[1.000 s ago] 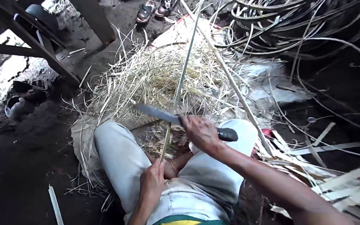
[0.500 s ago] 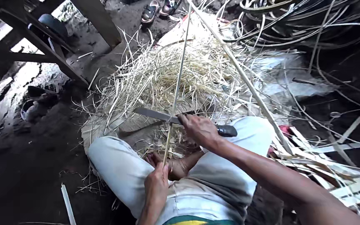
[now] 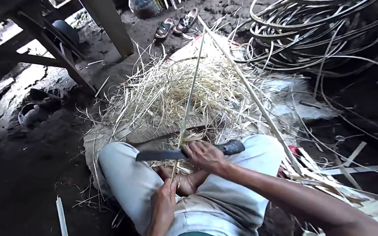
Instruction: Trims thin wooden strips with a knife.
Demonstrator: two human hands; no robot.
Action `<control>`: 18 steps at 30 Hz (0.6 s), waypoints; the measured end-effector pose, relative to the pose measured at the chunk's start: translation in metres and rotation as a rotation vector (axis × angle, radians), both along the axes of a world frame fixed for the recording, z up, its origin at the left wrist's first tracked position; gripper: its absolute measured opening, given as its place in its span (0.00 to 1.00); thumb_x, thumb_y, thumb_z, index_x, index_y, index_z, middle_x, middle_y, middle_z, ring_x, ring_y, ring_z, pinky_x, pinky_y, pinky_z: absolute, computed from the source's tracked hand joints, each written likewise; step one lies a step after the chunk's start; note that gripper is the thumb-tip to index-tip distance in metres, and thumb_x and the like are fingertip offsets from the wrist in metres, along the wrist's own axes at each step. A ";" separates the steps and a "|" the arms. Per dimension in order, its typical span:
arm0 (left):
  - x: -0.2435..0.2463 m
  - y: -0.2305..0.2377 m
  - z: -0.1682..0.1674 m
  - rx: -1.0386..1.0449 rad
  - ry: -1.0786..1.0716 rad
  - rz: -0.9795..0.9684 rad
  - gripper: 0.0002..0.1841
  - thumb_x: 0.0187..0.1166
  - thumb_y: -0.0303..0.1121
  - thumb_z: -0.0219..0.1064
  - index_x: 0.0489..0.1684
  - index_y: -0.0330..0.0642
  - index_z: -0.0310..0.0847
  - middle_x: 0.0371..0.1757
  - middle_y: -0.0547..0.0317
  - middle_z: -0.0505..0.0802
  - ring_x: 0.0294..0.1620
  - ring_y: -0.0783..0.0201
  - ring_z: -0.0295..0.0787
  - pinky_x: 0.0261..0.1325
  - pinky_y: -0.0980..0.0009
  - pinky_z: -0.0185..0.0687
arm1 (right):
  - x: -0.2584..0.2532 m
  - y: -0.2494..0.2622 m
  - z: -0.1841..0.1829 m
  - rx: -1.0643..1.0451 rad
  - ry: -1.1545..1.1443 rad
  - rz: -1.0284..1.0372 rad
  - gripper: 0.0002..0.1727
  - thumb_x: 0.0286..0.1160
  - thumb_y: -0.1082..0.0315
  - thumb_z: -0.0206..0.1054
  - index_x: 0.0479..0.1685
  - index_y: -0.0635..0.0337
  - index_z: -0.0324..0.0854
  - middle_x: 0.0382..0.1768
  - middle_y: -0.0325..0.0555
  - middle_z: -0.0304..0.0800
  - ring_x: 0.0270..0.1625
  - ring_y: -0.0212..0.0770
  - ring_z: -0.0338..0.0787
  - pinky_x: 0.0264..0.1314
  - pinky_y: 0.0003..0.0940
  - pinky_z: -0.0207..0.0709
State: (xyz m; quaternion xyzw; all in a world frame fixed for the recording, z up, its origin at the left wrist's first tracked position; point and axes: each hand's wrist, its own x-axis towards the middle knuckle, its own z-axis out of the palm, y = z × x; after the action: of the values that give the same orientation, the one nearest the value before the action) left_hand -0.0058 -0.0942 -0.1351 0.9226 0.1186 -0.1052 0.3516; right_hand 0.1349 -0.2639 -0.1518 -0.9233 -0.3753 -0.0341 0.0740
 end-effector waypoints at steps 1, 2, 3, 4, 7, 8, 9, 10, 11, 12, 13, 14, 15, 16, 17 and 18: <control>-0.003 0.001 0.000 0.000 -0.002 -0.004 0.20 0.92 0.39 0.54 0.53 0.29 0.87 0.29 0.43 0.89 0.30 0.47 0.88 0.40 0.46 0.83 | 0.010 -0.002 0.000 -0.001 0.043 -0.055 0.15 0.77 0.81 0.62 0.61 0.70 0.82 0.42 0.65 0.92 0.43 0.65 0.94 0.45 0.56 0.85; -0.004 0.001 0.001 0.002 -0.007 -0.004 0.20 0.92 0.39 0.54 0.54 0.30 0.87 0.29 0.44 0.89 0.30 0.47 0.88 0.39 0.47 0.83 | 0.022 -0.004 -0.001 -0.005 0.096 -0.126 0.16 0.79 0.80 0.62 0.63 0.70 0.81 0.43 0.66 0.90 0.45 0.66 0.93 0.46 0.58 0.84; -0.004 0.000 0.001 0.003 -0.013 0.003 0.20 0.92 0.39 0.54 0.54 0.31 0.88 0.28 0.44 0.89 0.29 0.47 0.88 0.39 0.47 0.83 | 0.028 -0.003 -0.002 0.001 0.094 -0.168 0.16 0.78 0.81 0.63 0.63 0.70 0.81 0.42 0.66 0.90 0.44 0.66 0.93 0.45 0.58 0.83; -0.002 -0.001 0.001 -0.001 -0.020 0.012 0.20 0.92 0.39 0.54 0.53 0.31 0.88 0.28 0.44 0.89 0.29 0.47 0.88 0.39 0.47 0.83 | 0.028 -0.001 0.000 -0.005 0.101 -0.184 0.16 0.79 0.80 0.62 0.64 0.71 0.80 0.43 0.66 0.90 0.45 0.67 0.93 0.45 0.58 0.83; -0.002 0.003 -0.002 0.010 -0.046 0.016 0.19 0.91 0.37 0.55 0.53 0.31 0.88 0.28 0.45 0.89 0.28 0.48 0.88 0.38 0.47 0.83 | 0.004 0.003 -0.003 0.013 0.018 -0.036 0.16 0.79 0.80 0.59 0.64 0.71 0.81 0.42 0.66 0.91 0.44 0.65 0.94 0.46 0.56 0.86; -0.003 0.004 -0.003 0.012 -0.045 0.011 0.19 0.91 0.37 0.55 0.52 0.31 0.88 0.27 0.45 0.89 0.28 0.48 0.87 0.38 0.47 0.83 | 0.003 0.001 -0.005 0.018 -0.039 0.002 0.15 0.77 0.81 0.61 0.61 0.71 0.83 0.39 0.64 0.92 0.42 0.63 0.95 0.43 0.54 0.87; -0.006 0.005 -0.002 0.010 -0.032 0.004 0.19 0.91 0.38 0.55 0.53 0.31 0.88 0.27 0.45 0.89 0.28 0.48 0.88 0.38 0.47 0.83 | 0.009 -0.002 -0.005 0.002 -0.019 -0.023 0.15 0.76 0.82 0.62 0.60 0.71 0.83 0.40 0.65 0.92 0.42 0.64 0.94 0.43 0.54 0.86; -0.009 0.005 -0.002 0.001 -0.020 -0.001 0.19 0.91 0.38 0.54 0.53 0.31 0.88 0.27 0.46 0.89 0.28 0.49 0.87 0.38 0.48 0.83 | 0.021 -0.005 -0.003 -0.011 0.038 -0.096 0.15 0.76 0.82 0.64 0.60 0.72 0.82 0.41 0.66 0.91 0.44 0.65 0.94 0.44 0.56 0.85; -0.012 0.005 -0.001 -0.013 -0.014 -0.002 0.20 0.91 0.39 0.54 0.53 0.32 0.88 0.27 0.46 0.89 0.28 0.50 0.87 0.38 0.48 0.83 | 0.033 -0.006 0.000 -0.025 0.106 -0.190 0.15 0.78 0.82 0.62 0.62 0.72 0.80 0.43 0.67 0.90 0.46 0.67 0.92 0.47 0.59 0.83; -0.012 0.004 -0.002 -0.023 -0.020 0.001 0.20 0.91 0.39 0.54 0.53 0.32 0.88 0.26 0.47 0.88 0.27 0.50 0.86 0.38 0.49 0.83 | 0.042 -0.007 0.002 -0.025 0.135 -0.254 0.16 0.79 0.82 0.61 0.64 0.72 0.79 0.45 0.68 0.89 0.48 0.68 0.92 0.49 0.60 0.83; -0.012 0.004 -0.003 -0.031 -0.018 0.006 0.20 0.91 0.39 0.54 0.53 0.32 0.88 0.26 0.48 0.88 0.27 0.51 0.86 0.37 0.50 0.83 | 0.043 -0.006 0.004 -0.036 0.165 -0.278 0.16 0.81 0.81 0.60 0.65 0.72 0.78 0.47 0.68 0.89 0.50 0.68 0.91 0.51 0.60 0.82; -0.012 0.004 -0.004 -0.033 -0.013 0.010 0.20 0.91 0.39 0.54 0.53 0.33 0.88 0.26 0.48 0.88 0.27 0.51 0.86 0.38 0.50 0.83 | 0.037 -0.003 0.005 -0.055 0.197 -0.260 0.16 0.83 0.80 0.57 0.67 0.72 0.76 0.48 0.69 0.88 0.51 0.68 0.91 0.53 0.60 0.81; -0.012 0.005 -0.005 -0.028 -0.007 0.008 0.20 0.91 0.39 0.54 0.54 0.33 0.88 0.27 0.47 0.89 0.28 0.51 0.86 0.39 0.49 0.83 | 0.025 -0.002 0.003 -0.062 0.186 -0.203 0.17 0.84 0.79 0.56 0.68 0.72 0.76 0.49 0.69 0.89 0.51 0.68 0.91 0.53 0.59 0.82; -0.014 0.006 -0.006 -0.020 -0.007 0.004 0.20 0.91 0.39 0.54 0.54 0.32 0.88 0.28 0.46 0.89 0.28 0.50 0.87 0.39 0.48 0.83 | 0.015 -0.003 -0.001 -0.052 0.129 -0.130 0.16 0.83 0.79 0.56 0.66 0.73 0.78 0.46 0.68 0.90 0.48 0.67 0.93 0.50 0.57 0.84; -0.016 0.006 -0.006 -0.015 -0.007 -0.005 0.19 0.91 0.38 0.55 0.54 0.31 0.88 0.28 0.45 0.89 0.29 0.49 0.87 0.39 0.47 0.83 | 0.012 -0.005 -0.003 -0.039 0.111 -0.096 0.15 0.82 0.79 0.57 0.64 0.73 0.80 0.45 0.68 0.91 0.47 0.66 0.93 0.49 0.57 0.84; -0.021 0.006 -0.006 -0.008 -0.017 -0.017 0.19 0.90 0.37 0.55 0.54 0.30 0.88 0.28 0.44 0.90 0.29 0.48 0.88 0.39 0.47 0.84 | 0.017 -0.007 0.000 -0.042 0.175 -0.133 0.15 0.83 0.79 0.57 0.63 0.73 0.79 0.47 0.68 0.90 0.49 0.67 0.93 0.50 0.58 0.83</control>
State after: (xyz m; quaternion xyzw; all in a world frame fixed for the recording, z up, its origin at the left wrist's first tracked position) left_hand -0.0264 -0.0881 -0.1414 0.9231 0.1073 -0.1010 0.3552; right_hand 0.1516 -0.2707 -0.1522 -0.9469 -0.3060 0.0499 0.0846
